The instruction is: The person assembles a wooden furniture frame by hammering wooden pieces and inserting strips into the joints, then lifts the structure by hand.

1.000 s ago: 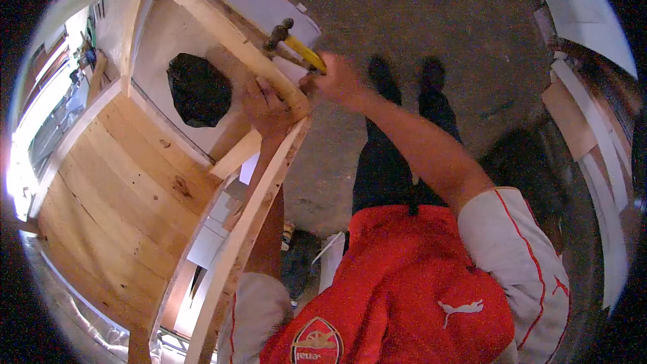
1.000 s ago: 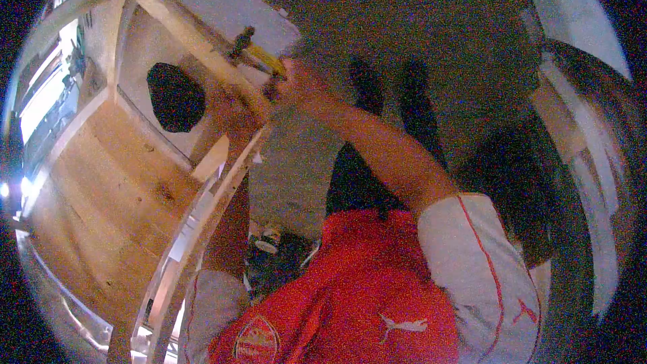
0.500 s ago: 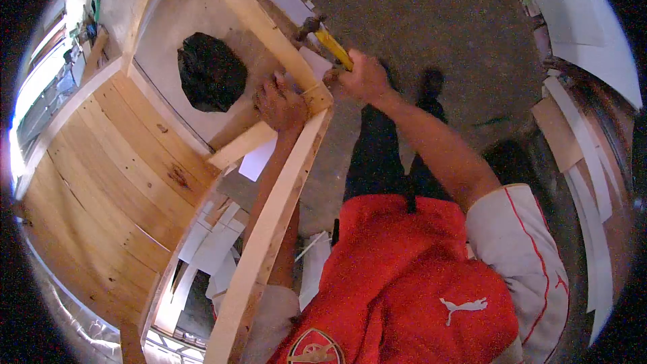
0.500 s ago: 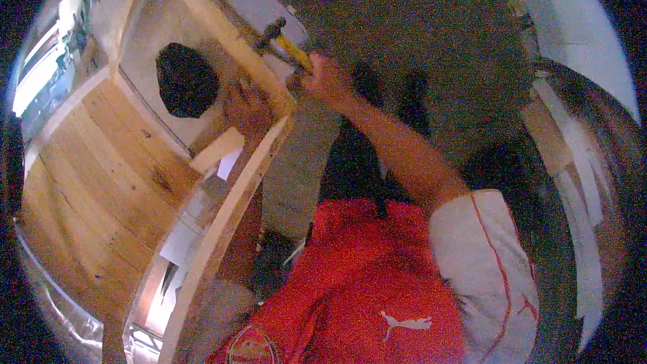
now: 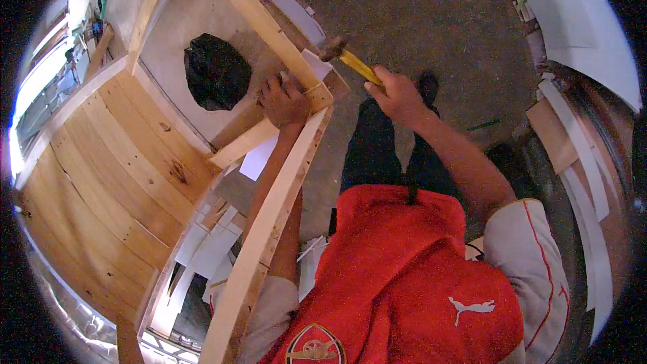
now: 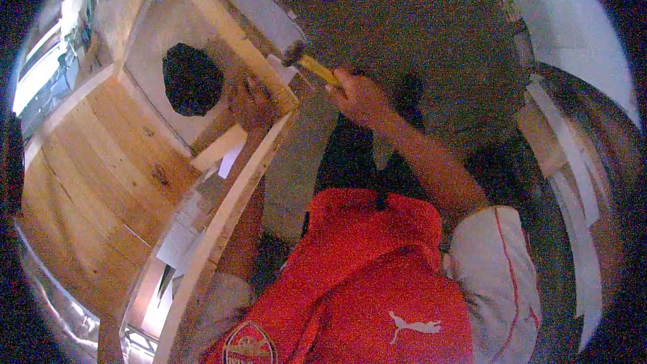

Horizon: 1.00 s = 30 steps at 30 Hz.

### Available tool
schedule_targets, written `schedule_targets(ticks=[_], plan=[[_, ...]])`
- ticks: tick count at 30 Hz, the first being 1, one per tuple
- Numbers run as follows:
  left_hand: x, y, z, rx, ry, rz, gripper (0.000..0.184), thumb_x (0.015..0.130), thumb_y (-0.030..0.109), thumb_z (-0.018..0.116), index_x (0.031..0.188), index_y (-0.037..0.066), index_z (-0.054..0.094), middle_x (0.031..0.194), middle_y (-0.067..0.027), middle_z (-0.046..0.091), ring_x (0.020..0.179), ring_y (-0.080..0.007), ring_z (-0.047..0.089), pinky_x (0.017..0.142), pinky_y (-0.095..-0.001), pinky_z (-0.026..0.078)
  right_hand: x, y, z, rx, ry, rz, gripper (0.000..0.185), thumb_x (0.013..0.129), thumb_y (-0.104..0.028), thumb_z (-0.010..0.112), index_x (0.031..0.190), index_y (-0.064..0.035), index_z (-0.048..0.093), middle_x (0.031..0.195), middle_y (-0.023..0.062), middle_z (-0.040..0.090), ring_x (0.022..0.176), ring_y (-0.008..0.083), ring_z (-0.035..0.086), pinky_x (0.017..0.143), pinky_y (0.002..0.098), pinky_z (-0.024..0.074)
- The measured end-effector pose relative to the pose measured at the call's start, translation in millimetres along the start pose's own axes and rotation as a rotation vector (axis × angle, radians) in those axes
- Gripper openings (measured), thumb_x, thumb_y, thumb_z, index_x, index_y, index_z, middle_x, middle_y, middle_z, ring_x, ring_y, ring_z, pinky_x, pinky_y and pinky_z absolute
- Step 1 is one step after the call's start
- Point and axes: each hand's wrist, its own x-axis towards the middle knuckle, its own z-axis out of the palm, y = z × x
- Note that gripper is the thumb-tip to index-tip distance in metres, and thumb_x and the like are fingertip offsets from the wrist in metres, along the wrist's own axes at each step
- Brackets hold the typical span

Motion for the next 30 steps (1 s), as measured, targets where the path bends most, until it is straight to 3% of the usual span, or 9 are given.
schedule_targets(ticks=[3, 6, 9, 11, 14, 18, 20, 24, 30], plan=[[0.2, 0.3, -0.6, 0.015, 0.02, -0.01, 0.037, 0.095, 0.036, 0.046, 0.11, 0.006, 0.063, 0.113, -0.0216, 0.061, 0.106, -0.0434, 0.054, 0.094, -0.0577, 0.038, -9.8, 2.2, 5.9, -0.095, 0.041, -0.285, 0.032, 0.094, -0.027, 0.06, 0.117, -0.0044, 0.057, 0.093, 0.019, 0.067, 0.077, 0.0413, 0.065, 0.067, 0.0478, 0.0531], [0.8, 2.1, -1.2, 0.003, 0.002, -0.037, 0.034, 0.095, 0.033, 0.048, 0.109, 0.006, 0.063, 0.111, -0.0219, 0.061, 0.105, -0.0435, 0.055, 0.093, -0.058, 0.038, -22.3, -15.1, -7.6, -0.354, -0.16, -0.231, 0.038, 0.094, -0.024, 0.059, 0.129, -0.0081, 0.055, 0.094, 0.0165, 0.068, 0.076, 0.0381, 0.067, 0.068, 0.048, 0.0558], [1.5, 2.6, -3.3, -0.073, 0.021, -0.014, 0.033, 0.094, 0.031, 0.048, 0.109, 0.005, 0.063, 0.109, -0.0223, 0.062, 0.104, -0.0438, 0.055, 0.093, -0.058, 0.038, -28.2, -21.3, -10.3, -0.291, -0.049, -0.421, 0.043, 0.093, -0.022, 0.059, 0.134, -0.0112, 0.052, 0.091, 0.0157, 0.066, 0.075, 0.037, 0.067, 0.064, 0.0471, 0.0556], [0.9, 12.0, -16.2, -0.182, 0.032, 0.029, 0.033, 0.094, 0.03, 0.048, 0.11, 0.004, 0.063, 0.107, -0.0226, 0.063, 0.104, -0.0442, 0.055, 0.092, -0.0577, 0.038, -26.4, -16.4, -13.8, -0.344, -0.078, -0.449, 0.043, 0.093, -0.02, 0.06, 0.134, -0.0125, 0.053, 0.086, 0.0146, 0.065, 0.073, 0.0368, 0.066, 0.063, 0.0463, 0.0555], [-3.2, 4.7, -10.4, -0.037, -0.072, -0.055, 0.033, 0.094, 0.028, 0.049, 0.111, 0.003, 0.061, 0.105, -0.0226, 0.063, 0.103, -0.0441, 0.055, 0.092, -0.0564, 0.039, -23.2, -2.9, -15.6, -0.374, -0.114, -0.429, 0.042, 0.092, -0.019, 0.061, 0.133, -0.0137, 0.054, 0.083, 0.0134, 0.063, 0.071, 0.036, 0.066, 0.06, 0.0457, 0.0551], [-10.5, -12.9, 4.5, -0.167, 0.027, 0.031, 0.034, 0.093, 0.029, 0.05, 0.111, 0.003, 0.061, 0.106, -0.0212, 0.063, 0.102, -0.0429, 0.055, 0.092, -0.0561, 0.039, -24.5, 2.6, -17.8, -0.417, -0.111, -0.461, 0.044, 0.092, -0.02, 0.062, 0.134, -0.0156, 0.054, 0.079, 0.0128, 0.062, 0.069, 0.0347, 0.065, 0.059, 0.0451, 0.0549], [-9.3, -23.6, 10.0, -0.118, -0.058, 0.037, 0.034, 0.093, 0.03, 0.05, 0.111, 0.003, 0.062, 0.108, -0.0202, 0.063, 0.103, -0.0413, 0.055, 0.094, -0.0557, 0.038, -27.6, 0.6, -21.1, -0.399, -0.093, -0.445, 0.046, 0.091, -0.021, 0.063, 0.136, -0.019, 0.052, 0.078, 0.0119, 0.061, 0.067, 0.0339, 0.065, 0.058, 0.0445, 0.0548], [-13.9, -21.7, 19.5, 0.111, 0.039, 0.027, 0.035, 0.091, 0.032, 0.052, 0.113, 0.007, 0.063, 0.111, -0.0179, 0.063, 0.107, -0.0386, 0.055, 0.097, -0.0549, 0.036, -25.8, -6.9, -35.8, -0.551, -0.151, -0.358, 0.051, 0.091, -0.024, 0.064, 0.14, -0.025, 0.05, 0.075, 0.0105, 0.06, 0.063, 0.0328, 0.064, 0.056, 0.0438, 0.0545], [-9.5, 3.7, -1.4, 0.067, 0.081, -0.052, 0.032, 0.09, 0.032, 0.053, 0.108, 0.008, 0.064, 0.111, -0.0168, 0.063, 0.108, -0.0389, 0.053, 0.097, -0.0556, 0.036, -28.6, -12.7, -37.0, -0.639, -0.106, -0.513, 0.052, 0.09, -0.024, 0.065, 0.14, -0.0264, 0.05, 0.07, 0.008, 0.056, 0.059, 0.0286, 0.063, 0.051, 0.0418, 0.0532]])
